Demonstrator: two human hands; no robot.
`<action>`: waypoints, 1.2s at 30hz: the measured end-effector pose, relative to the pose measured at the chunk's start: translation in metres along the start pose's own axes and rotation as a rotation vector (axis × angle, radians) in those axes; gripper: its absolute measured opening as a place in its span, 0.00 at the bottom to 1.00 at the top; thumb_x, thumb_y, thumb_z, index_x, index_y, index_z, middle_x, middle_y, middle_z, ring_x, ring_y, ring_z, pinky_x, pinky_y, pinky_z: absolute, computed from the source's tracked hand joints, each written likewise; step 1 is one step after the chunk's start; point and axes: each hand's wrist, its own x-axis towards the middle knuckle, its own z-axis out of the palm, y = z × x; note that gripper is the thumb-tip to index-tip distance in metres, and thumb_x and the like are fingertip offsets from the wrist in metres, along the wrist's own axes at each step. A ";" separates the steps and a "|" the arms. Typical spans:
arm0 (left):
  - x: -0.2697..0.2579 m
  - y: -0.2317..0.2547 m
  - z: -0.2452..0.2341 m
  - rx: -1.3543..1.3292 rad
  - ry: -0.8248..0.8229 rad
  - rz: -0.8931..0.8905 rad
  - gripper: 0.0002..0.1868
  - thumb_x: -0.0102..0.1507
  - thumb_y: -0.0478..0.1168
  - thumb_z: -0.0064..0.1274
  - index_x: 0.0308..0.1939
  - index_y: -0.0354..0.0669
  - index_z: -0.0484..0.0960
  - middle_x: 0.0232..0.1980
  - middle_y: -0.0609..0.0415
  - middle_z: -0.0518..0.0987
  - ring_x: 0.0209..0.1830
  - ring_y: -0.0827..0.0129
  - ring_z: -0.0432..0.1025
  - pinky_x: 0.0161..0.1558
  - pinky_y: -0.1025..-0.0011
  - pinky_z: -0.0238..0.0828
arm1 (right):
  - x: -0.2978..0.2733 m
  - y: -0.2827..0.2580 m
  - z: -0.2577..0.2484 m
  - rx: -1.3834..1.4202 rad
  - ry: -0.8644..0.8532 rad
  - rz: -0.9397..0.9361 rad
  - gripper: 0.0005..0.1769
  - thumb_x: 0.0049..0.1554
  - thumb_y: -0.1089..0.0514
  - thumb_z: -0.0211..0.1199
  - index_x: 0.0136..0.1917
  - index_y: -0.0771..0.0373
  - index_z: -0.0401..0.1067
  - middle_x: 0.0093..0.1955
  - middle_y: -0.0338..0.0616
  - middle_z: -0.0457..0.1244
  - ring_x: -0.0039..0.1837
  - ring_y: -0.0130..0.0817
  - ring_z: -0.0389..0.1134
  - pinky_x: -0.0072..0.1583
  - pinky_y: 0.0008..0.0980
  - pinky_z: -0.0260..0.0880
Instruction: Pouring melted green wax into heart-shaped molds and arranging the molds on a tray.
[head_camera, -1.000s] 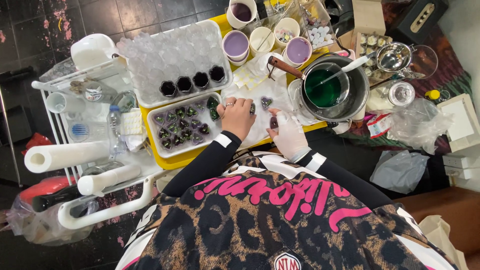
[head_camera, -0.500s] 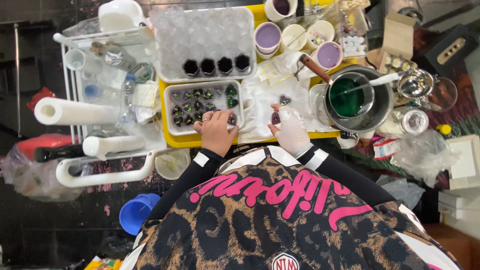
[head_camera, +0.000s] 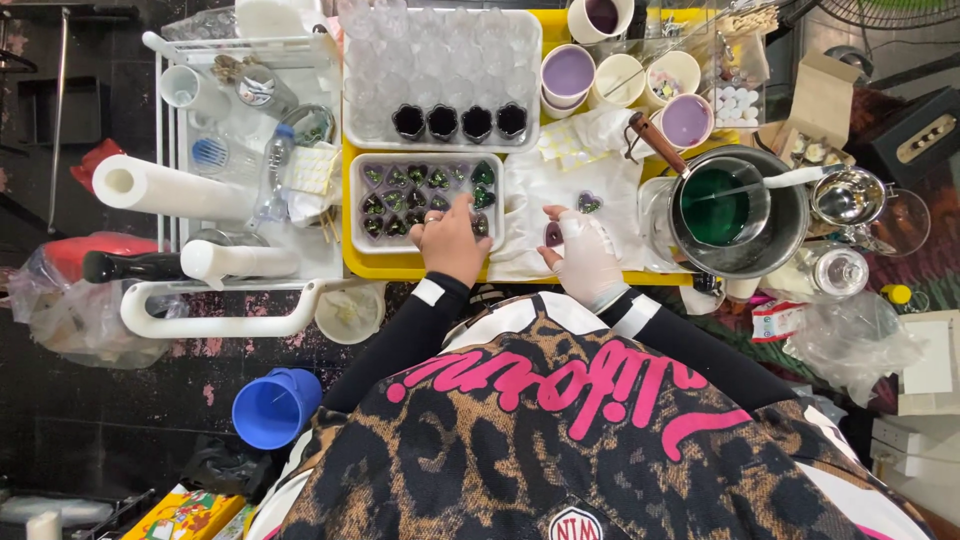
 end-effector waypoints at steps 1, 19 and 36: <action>0.002 0.003 -0.003 -0.001 0.000 0.002 0.38 0.48 0.46 0.72 0.59 0.50 0.72 0.43 0.57 0.84 0.50 0.55 0.73 0.53 0.53 0.50 | -0.001 0.000 -0.001 -0.001 0.001 0.001 0.33 0.50 0.63 0.72 0.67 0.64 0.66 0.50 0.47 0.67 0.53 0.43 0.69 0.57 0.41 0.67; 0.008 -0.006 -0.027 0.033 -0.048 0.070 0.44 0.43 0.42 0.75 0.62 0.55 0.73 0.54 0.57 0.83 0.52 0.55 0.72 0.51 0.54 0.52 | 0.003 0.011 -0.002 -0.044 0.042 0.022 0.33 0.49 0.63 0.72 0.67 0.63 0.66 0.54 0.49 0.67 0.58 0.48 0.66 0.60 0.43 0.66; 0.048 -0.029 -0.022 0.155 0.103 0.081 0.28 0.51 0.49 0.70 0.53 0.50 0.82 0.54 0.54 0.75 0.57 0.54 0.66 0.55 0.45 0.49 | 0.011 0.002 0.007 -0.033 0.051 0.023 0.33 0.50 0.64 0.72 0.68 0.64 0.66 0.52 0.48 0.66 0.57 0.46 0.66 0.60 0.41 0.66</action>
